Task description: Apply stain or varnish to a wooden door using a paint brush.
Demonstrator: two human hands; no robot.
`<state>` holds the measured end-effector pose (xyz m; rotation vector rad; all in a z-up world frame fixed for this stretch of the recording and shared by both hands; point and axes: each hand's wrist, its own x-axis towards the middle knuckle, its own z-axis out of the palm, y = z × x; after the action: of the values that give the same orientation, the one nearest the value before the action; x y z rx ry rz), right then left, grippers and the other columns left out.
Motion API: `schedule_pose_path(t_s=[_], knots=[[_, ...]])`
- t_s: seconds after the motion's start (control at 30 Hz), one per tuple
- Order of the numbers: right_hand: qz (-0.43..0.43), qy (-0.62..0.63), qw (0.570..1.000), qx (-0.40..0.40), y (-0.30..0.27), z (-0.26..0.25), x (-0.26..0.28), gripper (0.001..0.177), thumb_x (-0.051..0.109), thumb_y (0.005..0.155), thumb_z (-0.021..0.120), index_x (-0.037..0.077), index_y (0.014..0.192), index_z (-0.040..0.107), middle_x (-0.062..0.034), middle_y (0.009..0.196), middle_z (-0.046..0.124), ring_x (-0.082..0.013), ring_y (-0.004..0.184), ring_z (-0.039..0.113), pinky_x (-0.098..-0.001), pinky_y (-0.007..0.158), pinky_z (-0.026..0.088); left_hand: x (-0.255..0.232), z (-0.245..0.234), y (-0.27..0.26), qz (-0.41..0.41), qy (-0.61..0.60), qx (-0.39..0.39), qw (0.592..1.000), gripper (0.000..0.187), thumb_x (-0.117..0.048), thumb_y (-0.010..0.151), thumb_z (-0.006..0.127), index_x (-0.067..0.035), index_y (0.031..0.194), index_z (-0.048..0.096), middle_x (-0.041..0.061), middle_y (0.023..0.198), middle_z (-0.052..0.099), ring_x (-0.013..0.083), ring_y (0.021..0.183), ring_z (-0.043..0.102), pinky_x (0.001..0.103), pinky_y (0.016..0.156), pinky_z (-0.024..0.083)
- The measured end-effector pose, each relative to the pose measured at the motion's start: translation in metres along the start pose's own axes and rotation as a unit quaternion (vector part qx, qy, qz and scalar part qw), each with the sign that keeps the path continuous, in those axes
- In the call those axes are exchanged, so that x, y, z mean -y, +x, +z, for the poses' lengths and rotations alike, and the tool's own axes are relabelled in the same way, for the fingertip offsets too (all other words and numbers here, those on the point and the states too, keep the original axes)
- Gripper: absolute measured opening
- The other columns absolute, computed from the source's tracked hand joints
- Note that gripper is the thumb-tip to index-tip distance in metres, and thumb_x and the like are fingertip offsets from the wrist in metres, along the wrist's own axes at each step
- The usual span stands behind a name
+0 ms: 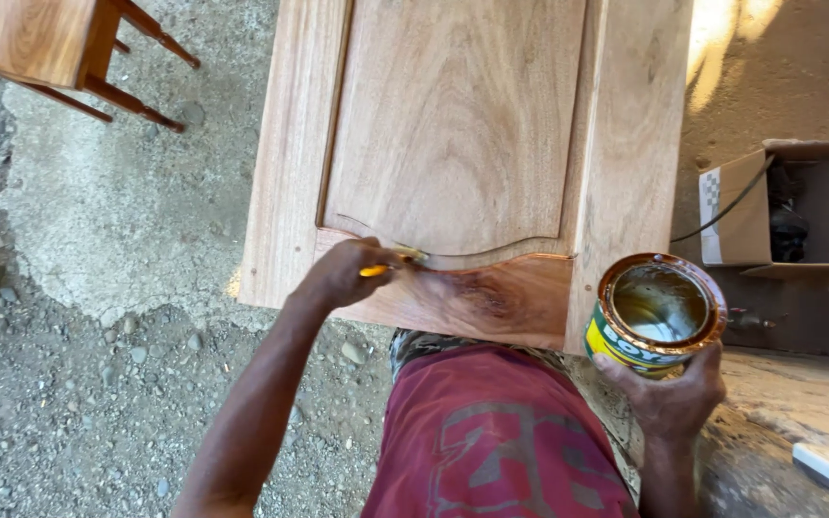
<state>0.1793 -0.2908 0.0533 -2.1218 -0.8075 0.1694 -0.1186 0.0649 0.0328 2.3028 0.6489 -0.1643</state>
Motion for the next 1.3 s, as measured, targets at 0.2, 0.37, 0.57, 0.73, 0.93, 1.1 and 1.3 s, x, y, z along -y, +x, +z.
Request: schedule_pose_path(t_s=[0.2, 0.37, 0.57, 0.73, 0.93, 1.1, 1.3], knots=[[-0.008, -0.008, 1.0, 0.003, -0.001, 0.002, 0.021, 0.098, 0.042, 0.066, 0.096, -0.004, 0.14, 0.051, -0.0157, 0.115, 0.072, -0.0237, 0.099, 0.073, -0.0364, 0.091, 0.062, 0.044, -0.037, -0.018, -0.046, 0.025, -0.057, 0.997, 0.02, -0.025, 0.091, 0.075, -0.017, 0.108, 0.079, 0.008, 0.097, 0.073, 0.0224, 0.082, 0.07, 0.04, 0.075, 0.059], [-0.011, -0.02, 0.999, -0.032, -0.012, 0.019, 0.039, 0.09, 0.039, 0.068, 0.098, -0.003, 0.137, 0.057, -0.0135, 0.118, 0.073, -0.0226, 0.102, 0.073, -0.0351, 0.093, 0.059, 0.073, -0.06, -0.028, -0.041, 0.07, -0.093, 0.992, 0.02, -0.027, 0.09, 0.075, -0.016, 0.107, 0.078, 0.011, 0.099, 0.071, 0.0291, 0.085, 0.07, 0.043, 0.075, 0.057], [0.007, -0.053, 0.997, -0.056, -0.033, 0.055, 0.065, 0.09, 0.04, 0.064, 0.102, -0.003, 0.129, 0.057, -0.0136, 0.114, 0.073, -0.0215, 0.1, 0.072, -0.0344, 0.091, 0.058, 0.087, -0.063, -0.047, -0.039, 0.083, -0.099, 0.991, 0.021, -0.03, 0.09, 0.073, -0.02, 0.108, 0.078, 0.01, 0.104, 0.069, 0.0302, 0.092, 0.07, 0.044, 0.076, 0.057], [0.017, -0.038, 0.997, -0.068, -0.056, 0.088, 0.104, 0.087, 0.039, 0.066, 0.101, -0.003, 0.128, 0.057, -0.0124, 0.113, 0.073, -0.0203, 0.099, 0.072, -0.0331, 0.091, 0.059, 0.098, -0.053, -0.05, -0.017, 0.125, -0.104, 0.987, 0.028, -0.022, 0.08, 0.078, -0.02, 0.108, 0.077, 0.011, 0.111, 0.068, 0.031, 0.102, 0.068, 0.043, 0.079, 0.059], [0.035, -0.067, 0.993, -0.095, -0.085, 0.117, 0.15, 0.085, 0.035, 0.066, 0.101, -0.002, 0.128, 0.057, -0.0127, 0.115, 0.072, -0.0196, 0.101, 0.073, -0.0321, 0.092, 0.06, 0.081, 0.012, -0.034, 0.079, 0.076, -0.071, 0.992, 0.037, -0.013, 0.073, 0.083, -0.017, 0.109, 0.075, 0.015, 0.123, 0.066, 0.0324, 0.112, 0.066, 0.043, 0.085, 0.061], [0.057, -0.042, 0.991, -0.11, -0.105, 0.13, 0.193, 0.09, 0.035, 0.068, 0.099, -0.002, 0.137, 0.055, -0.0125, 0.12, 0.071, -0.0194, 0.106, 0.071, -0.031, 0.097, 0.058, 0.075, 0.029, -0.035, 0.137, 0.025, -0.035, 0.99, 0.022, -0.019, 0.089, 0.08, -0.017, 0.11, 0.074, 0.015, 0.115, 0.067, 0.0312, 0.107, 0.067, 0.043, 0.085, 0.062], [0.075, -0.021, 0.99, -0.118, -0.115, 0.136, 0.203, 0.088, 0.033, 0.068, 0.098, -0.001, 0.137, 0.056, -0.0121, 0.124, 0.069, -0.0183, 0.11, 0.07, -0.0316, 0.099, 0.058, 0.106, -0.036, -0.041, 0.091, 0.045, -0.052, 0.993, 0.031, -0.018, 0.078, 0.081, -0.019, 0.109, 0.075, 0.016, 0.117, 0.066, 0.0333, 0.104, 0.067, 0.044, 0.079, 0.062]])
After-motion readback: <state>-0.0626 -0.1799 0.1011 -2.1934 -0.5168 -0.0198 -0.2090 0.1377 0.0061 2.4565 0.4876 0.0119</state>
